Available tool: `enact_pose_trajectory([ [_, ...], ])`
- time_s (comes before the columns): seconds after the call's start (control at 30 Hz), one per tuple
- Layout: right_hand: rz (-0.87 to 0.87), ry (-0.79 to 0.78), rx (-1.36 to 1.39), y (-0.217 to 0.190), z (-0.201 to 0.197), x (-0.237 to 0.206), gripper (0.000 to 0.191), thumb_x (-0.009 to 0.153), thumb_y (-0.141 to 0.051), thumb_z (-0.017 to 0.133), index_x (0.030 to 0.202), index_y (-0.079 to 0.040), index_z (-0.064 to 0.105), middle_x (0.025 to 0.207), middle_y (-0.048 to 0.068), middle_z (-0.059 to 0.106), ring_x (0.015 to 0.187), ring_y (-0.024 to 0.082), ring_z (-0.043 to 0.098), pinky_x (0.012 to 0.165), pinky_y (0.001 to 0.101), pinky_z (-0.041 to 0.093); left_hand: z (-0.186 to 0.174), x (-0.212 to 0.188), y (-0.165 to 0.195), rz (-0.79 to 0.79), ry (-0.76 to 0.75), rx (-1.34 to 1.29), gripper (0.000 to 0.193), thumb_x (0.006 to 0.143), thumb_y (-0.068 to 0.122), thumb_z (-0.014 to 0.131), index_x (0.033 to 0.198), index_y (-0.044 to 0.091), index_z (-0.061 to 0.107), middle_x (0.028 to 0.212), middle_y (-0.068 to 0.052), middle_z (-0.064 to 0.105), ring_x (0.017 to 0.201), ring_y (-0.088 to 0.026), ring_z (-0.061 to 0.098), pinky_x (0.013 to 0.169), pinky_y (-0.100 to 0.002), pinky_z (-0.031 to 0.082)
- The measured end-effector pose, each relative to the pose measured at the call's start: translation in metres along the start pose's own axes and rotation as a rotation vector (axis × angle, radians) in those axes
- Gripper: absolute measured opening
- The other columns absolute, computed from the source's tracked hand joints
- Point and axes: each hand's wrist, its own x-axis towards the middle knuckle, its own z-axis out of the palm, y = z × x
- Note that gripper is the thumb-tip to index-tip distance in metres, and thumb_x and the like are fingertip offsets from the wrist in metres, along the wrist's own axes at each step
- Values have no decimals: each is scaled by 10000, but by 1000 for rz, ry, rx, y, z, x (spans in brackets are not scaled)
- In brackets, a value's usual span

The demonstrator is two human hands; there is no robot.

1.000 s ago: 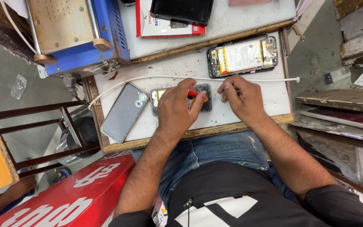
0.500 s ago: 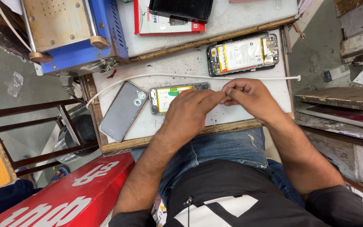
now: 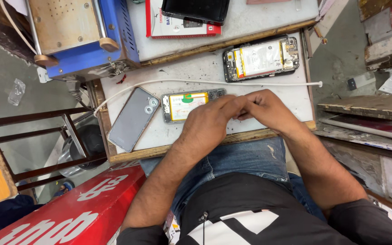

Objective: The person removes a phone case from a smartphone, then uses a screwdriver to unscrew screws from the back of the device. The person continues to remove screws from the phone's internal frame.

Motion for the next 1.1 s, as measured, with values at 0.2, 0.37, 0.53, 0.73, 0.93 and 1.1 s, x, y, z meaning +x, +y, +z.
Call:
enact_pose_trajectory([
  [0.2, -25, -55, 65, -8, 0, 3, 288, 1065, -154, 496, 1137, 58, 677, 971, 140, 748, 894, 196, 756, 836, 311, 636, -11, 6, -8, -116, -7, 16, 368, 884, 92, 678, 1249, 49, 651, 992, -146, 727, 831, -341, 706, 711, -454, 555],
  [0.37, 25, -45, 17, -13, 3, 1, 306, 1046, -138, 481, 1231, 16, 671, 1000, 148, 752, 914, 192, 752, 852, 305, 628, -20, 11, -4, -198, -121, 253, 308, 1010, 335, 754, 1168, 81, 681, 715, -92, 677, 713, -298, 691, 844, -438, 571],
  [0.53, 22, -64, 51, -13, 2, 1, 306, 1024, -118, 490, 1240, 36, 645, 1044, 133, 749, 922, 203, 755, 857, 312, 632, -19, 9, -1, -6, -25, 101, 255, 896, 136, 687, 1144, 79, 665, 865, -102, 694, 793, -304, 692, 829, -488, 541],
  [0.73, -12, -103, 14, -12, -1, 4, 307, 1032, -116, 493, 1247, 43, 644, 1029, 139, 751, 938, 196, 757, 875, 307, 633, -23, 11, -9, 95, -47, -3, 384, 826, 55, 630, 1209, 45, 638, 990, -115, 708, 878, -322, 695, 808, -466, 522],
  [0.93, 13, -91, 42, -8, 1, 3, 288, 1010, -83, 540, 1256, 27, 643, 997, 133, 739, 924, 184, 746, 845, 297, 622, -24, 10, -12, 0, -39, 33, 301, 901, 161, 705, 1181, 69, 642, 894, -102, 721, 835, -300, 700, 842, -434, 527],
  [1.1, 23, -80, 33, -6, -1, 1, 285, 998, -64, 563, 1252, 36, 645, 1000, 119, 748, 930, 176, 743, 859, 293, 622, -13, 5, -14, 21, 103, 189, 326, 885, 223, 810, 1132, 78, 654, 680, -53, 641, 667, -258, 667, 746, -415, 526],
])
